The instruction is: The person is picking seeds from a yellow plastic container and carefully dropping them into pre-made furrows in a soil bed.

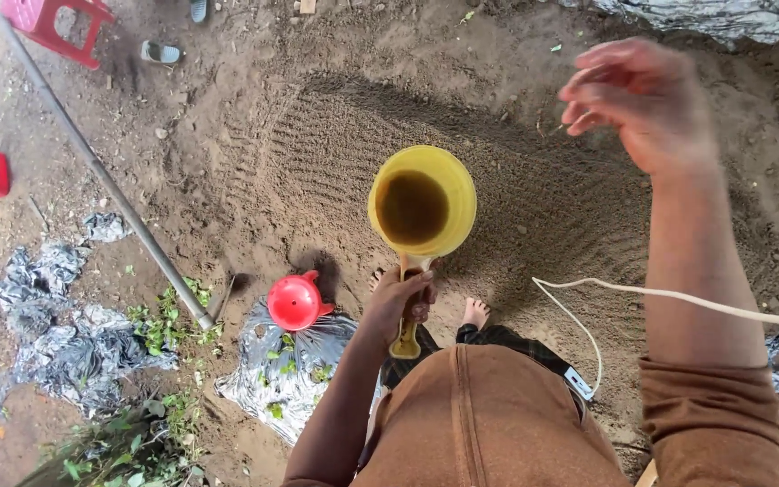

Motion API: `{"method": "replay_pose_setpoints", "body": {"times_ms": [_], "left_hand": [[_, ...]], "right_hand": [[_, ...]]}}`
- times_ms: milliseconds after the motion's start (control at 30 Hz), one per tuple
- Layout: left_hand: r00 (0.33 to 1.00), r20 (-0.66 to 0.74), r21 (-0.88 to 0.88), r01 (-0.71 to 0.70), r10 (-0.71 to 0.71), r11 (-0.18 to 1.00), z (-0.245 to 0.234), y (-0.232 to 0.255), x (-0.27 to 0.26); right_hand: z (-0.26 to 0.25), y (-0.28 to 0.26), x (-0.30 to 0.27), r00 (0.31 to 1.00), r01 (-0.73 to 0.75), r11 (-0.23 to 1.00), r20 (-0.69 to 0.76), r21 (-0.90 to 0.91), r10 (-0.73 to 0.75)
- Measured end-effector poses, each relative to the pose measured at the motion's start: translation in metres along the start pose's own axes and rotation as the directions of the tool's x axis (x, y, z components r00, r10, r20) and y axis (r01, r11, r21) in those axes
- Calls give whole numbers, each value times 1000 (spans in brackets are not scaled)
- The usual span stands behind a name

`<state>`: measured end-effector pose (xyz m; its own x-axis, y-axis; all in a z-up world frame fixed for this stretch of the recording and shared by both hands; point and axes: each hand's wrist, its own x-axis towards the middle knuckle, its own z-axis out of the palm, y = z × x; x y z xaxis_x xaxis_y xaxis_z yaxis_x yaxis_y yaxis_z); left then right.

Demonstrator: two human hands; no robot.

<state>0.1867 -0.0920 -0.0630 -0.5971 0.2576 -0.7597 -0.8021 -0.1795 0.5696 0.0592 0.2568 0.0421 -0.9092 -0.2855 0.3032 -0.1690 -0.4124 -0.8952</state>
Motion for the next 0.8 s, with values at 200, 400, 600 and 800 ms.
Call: {"method": "replay_pose_setpoints", "body": {"times_ms": [200,400,600,800], "left_hand": [[984,149,-92,-81,94,992,-5,-15,14],[974,222,-59,-28,41,998,7,-25,11],[954,294,-107,-36,66,994,14,-57,25],[953,297,-118,-24,58,993,23,-34,0]], "right_hand": [[45,83,-13,980,-190,553,-195,-811,51],[92,177,-46,889,127,-63,85,-990,451],[108,136,-40,595,9,-15,-7,-1000,804],[101,6,-16,899,-172,558,103,-812,426]]}}
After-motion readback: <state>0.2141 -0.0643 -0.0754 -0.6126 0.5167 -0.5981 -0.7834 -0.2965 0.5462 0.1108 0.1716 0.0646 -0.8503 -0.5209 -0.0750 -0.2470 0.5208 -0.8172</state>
